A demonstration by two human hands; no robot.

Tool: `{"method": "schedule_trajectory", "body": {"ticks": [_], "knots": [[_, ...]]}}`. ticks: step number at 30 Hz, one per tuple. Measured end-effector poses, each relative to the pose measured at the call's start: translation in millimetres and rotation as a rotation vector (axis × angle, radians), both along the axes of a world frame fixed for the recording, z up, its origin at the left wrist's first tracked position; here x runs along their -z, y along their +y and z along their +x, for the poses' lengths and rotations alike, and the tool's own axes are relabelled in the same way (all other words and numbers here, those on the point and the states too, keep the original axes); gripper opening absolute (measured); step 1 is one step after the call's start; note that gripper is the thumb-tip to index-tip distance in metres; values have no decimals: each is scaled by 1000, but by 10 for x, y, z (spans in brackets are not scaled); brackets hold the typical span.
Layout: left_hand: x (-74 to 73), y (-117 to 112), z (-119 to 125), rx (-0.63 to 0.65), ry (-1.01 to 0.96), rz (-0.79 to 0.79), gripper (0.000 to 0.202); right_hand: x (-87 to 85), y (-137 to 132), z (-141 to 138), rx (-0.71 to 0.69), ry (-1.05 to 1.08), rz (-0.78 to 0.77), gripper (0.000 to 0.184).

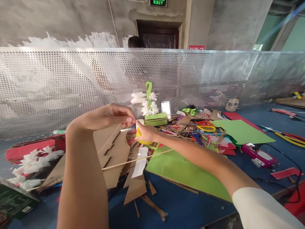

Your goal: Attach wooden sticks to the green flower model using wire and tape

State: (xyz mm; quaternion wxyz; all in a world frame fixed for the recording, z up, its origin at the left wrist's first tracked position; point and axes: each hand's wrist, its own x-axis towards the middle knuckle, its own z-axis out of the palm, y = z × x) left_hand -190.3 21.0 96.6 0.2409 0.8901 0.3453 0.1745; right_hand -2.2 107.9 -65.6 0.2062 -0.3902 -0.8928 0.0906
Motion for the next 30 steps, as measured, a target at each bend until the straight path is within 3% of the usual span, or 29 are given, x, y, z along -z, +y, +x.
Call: {"method": "schedule_trajectory", "body": {"ticks": [6,9,11,14,16,18,22,25,30], "knots": [[47,89,171,-6,130,67,32,151,86,-191,18,-136,63,81],[117,171,273,16,173,51,32,98,91,-152,-32,-120,20,65],[188,244,343,37,156,23,31,5,88,-51,-83,5,-85,49],[329,376,476,68,82,-19,28,-155,29,229,-154,448,-383,37],[441,466,601,84,32,-35,28,-235,-77,482,-168,765,-635,49],[557,540,755,82,-5,-33,27,-270,-231,752,-174,926,-793,59],[727,577,1092,36,-54,-10,22,-205,-543,1224,-95,828,-763,51],[762,506,1288,-13,-88,65,25,-108,-695,1487,-33,784,-750,45],[749,389,1405,-76,-143,154,25,-34,-843,1794,-153,755,-729,41]]}}
